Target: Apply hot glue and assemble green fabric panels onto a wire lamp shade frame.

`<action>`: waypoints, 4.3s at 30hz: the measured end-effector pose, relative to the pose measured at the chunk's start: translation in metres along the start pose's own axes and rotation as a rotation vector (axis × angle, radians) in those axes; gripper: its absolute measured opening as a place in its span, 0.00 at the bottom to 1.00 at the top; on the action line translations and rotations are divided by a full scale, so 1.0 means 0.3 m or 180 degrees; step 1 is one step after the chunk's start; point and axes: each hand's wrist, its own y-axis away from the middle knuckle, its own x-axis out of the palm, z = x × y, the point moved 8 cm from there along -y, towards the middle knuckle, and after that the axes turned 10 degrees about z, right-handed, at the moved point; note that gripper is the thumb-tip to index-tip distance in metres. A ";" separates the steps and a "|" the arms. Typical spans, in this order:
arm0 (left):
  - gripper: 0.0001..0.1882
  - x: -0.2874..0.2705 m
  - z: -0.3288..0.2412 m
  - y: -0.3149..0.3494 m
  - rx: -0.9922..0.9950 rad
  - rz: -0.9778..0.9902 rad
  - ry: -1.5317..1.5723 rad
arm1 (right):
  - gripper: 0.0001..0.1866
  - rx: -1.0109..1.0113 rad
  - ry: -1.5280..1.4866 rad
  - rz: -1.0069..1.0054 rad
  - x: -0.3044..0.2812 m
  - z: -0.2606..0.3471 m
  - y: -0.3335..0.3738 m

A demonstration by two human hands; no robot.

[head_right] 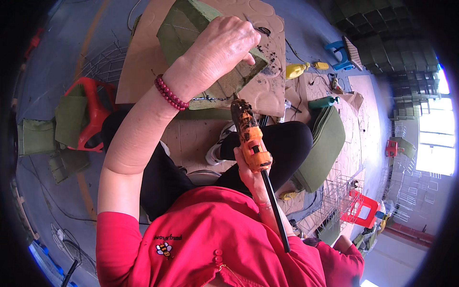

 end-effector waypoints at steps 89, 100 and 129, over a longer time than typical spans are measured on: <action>0.16 -0.030 0.075 -0.016 -0.0144 -0.0298 0.0232 | 0.15 -0.0555 0.0879 0.0092 -0.003 0.082 -0.014; 0.19 -0.025 0.073 0.013 0.0197 -0.0098 0.0309 | 0.15 -0.0664 0.0983 0.0211 0.004 0.103 -0.022; 0.19 -0.057 0.101 0.038 0.0212 -0.0517 0.0246 | 0.15 -0.0229 0.0158 0.0179 -0.001 0.092 -0.010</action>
